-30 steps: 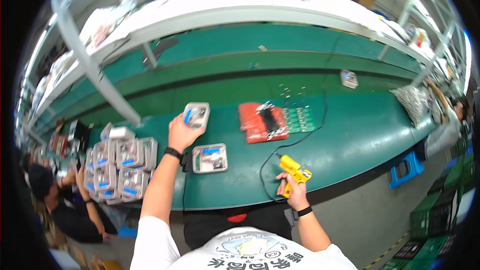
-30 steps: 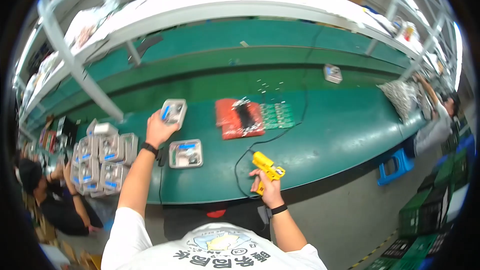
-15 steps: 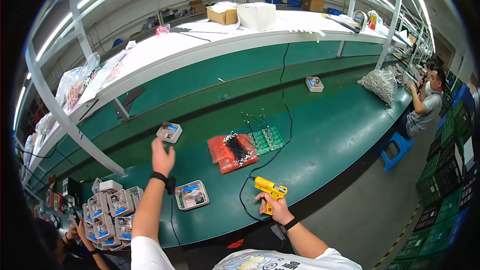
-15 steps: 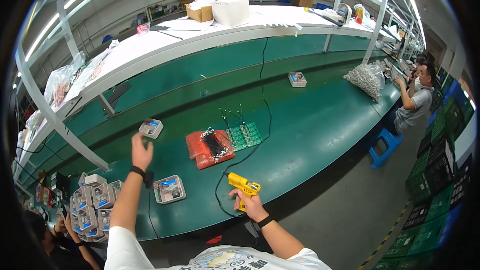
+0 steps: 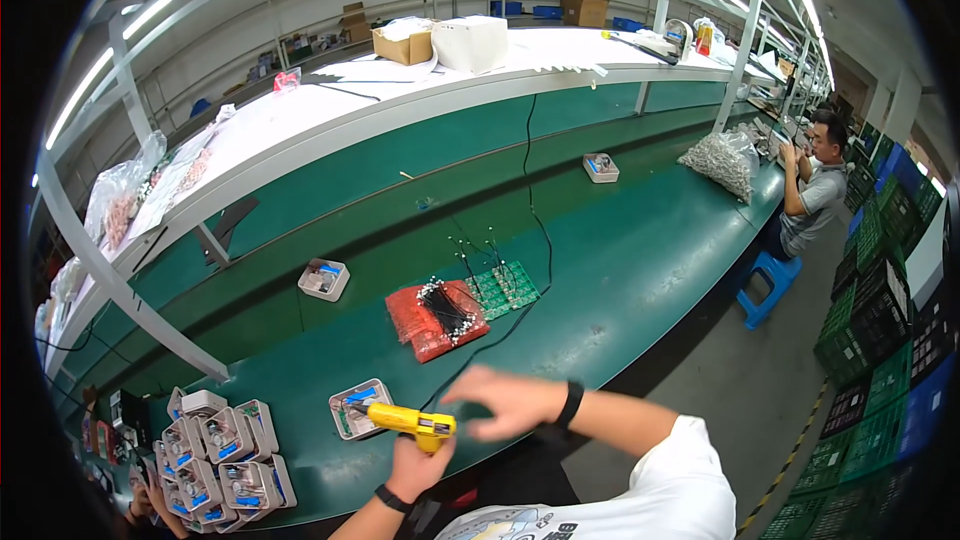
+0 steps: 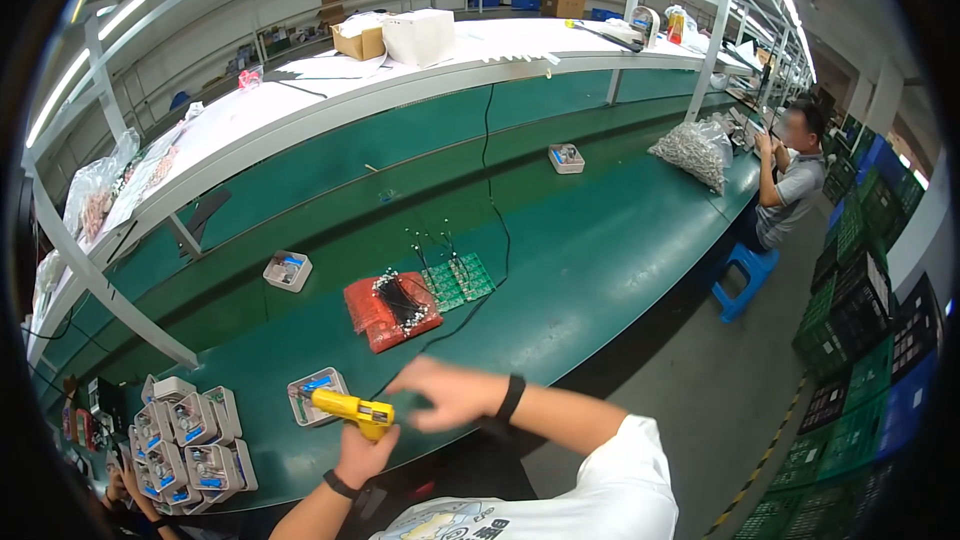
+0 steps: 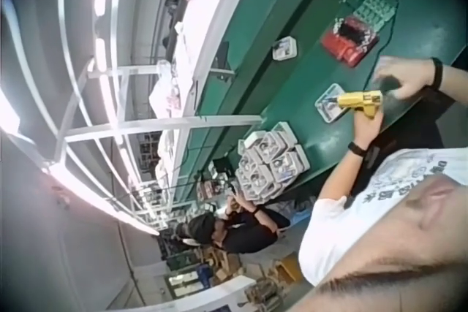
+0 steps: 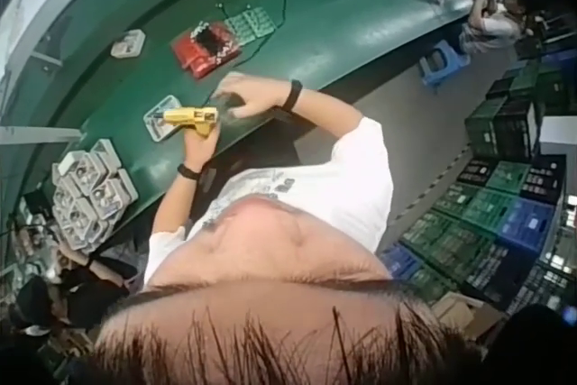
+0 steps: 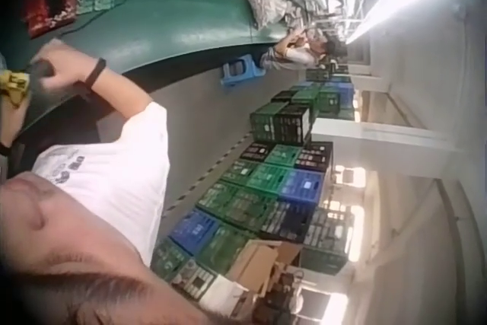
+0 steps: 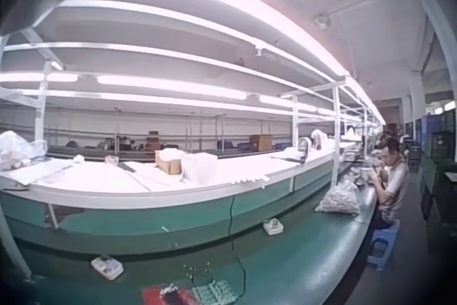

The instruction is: The person applies glue to a plastic case with a glue gun, presses a battery into the case by hand, and moves the assembled case to a stack. They then pick up a glue stick from a shelf, insert it into the glue gun, and repeat the assembly process.

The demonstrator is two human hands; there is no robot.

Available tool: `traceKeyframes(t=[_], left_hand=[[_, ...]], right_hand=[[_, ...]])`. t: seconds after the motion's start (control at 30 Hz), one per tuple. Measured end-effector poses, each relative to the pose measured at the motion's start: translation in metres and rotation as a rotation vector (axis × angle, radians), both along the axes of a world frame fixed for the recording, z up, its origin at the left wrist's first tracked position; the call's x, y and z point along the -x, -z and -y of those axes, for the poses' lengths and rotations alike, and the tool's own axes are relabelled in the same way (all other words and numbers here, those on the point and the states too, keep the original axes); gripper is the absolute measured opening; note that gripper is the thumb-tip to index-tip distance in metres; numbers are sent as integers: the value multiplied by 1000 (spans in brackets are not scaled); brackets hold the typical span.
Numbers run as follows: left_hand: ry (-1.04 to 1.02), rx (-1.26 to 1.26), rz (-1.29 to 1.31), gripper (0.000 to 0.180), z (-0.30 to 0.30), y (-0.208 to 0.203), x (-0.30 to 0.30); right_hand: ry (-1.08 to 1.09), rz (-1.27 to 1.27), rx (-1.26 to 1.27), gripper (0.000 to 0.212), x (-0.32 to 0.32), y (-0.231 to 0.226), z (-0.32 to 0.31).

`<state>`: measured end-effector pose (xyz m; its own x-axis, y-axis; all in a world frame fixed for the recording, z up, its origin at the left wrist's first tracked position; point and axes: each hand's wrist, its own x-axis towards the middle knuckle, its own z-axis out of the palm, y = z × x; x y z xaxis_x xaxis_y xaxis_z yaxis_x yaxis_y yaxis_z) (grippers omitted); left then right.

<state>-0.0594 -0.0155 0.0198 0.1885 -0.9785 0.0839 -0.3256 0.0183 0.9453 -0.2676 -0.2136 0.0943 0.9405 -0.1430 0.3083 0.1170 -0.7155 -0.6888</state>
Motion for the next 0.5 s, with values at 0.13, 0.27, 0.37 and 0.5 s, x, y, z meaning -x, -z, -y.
traceKeyframes(t=[0.13, 0.27, 0.37, 0.5], left_hand=[[-222, 161, -46, 22, -25, 2, -22], [-398, 43, -205, 18, -44, 37, -44], [-377, 86, -207, 20, -47, 35, -49], [-367, 40, -240, 17, -47, 1, -50]], right_hand=[[637, 384, -93, 9, -11, -52, 140], [1155, 731, -49, 10, -21, -113, 256], [1248, 929, 6, 16, -34, -147, 301], [1349, 1014, 74, 26, -73, -192, 308]])
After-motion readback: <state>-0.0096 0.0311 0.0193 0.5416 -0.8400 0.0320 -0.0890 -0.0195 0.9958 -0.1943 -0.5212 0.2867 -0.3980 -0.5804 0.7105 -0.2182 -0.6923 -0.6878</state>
